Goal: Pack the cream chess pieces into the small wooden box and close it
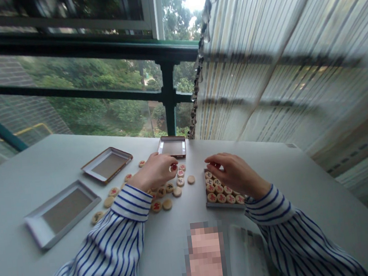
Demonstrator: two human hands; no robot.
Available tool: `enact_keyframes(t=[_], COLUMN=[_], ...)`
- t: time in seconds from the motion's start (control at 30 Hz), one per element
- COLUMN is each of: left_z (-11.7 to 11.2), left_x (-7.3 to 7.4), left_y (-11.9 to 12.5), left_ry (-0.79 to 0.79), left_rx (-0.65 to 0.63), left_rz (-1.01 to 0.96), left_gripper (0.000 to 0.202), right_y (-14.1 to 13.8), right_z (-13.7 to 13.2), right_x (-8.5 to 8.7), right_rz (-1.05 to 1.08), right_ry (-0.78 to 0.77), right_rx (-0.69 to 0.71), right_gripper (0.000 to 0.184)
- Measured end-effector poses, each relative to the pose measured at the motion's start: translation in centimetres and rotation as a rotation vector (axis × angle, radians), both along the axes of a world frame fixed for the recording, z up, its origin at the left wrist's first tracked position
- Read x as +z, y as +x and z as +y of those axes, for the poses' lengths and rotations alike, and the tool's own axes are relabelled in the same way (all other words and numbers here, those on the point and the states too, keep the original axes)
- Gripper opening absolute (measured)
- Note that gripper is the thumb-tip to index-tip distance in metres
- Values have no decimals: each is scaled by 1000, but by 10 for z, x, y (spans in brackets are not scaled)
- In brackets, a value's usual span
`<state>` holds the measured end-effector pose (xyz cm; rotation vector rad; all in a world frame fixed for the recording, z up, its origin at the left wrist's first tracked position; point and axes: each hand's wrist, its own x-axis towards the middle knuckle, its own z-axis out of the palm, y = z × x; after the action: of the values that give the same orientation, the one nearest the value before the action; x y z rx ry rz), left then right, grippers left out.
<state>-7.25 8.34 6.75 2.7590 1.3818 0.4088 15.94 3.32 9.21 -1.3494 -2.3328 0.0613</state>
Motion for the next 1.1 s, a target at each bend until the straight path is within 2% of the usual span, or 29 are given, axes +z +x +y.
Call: enact_keyframes(t=[0.23,0.4,0.6,1.1], left_z=[-10,-23,-34,-42], left_x=[7,14,16,5], left_y=[12,27,44,66], left_ry=[13,-11,-35,-106], left_rx=[-113,-168,-222,-164], left_rz=[-205,-316,-409,-669], left_gripper=[16,13,13,18], right_y=[3,6,12,23], right_z=[1,0,-1,0], right_x=[1,7,14,18], right_rz=[13,40,65,44], right_ry=[12,8,3,-33], right_rx=[0,-22,-41,-27], right_gripper=[22,22,23,25])
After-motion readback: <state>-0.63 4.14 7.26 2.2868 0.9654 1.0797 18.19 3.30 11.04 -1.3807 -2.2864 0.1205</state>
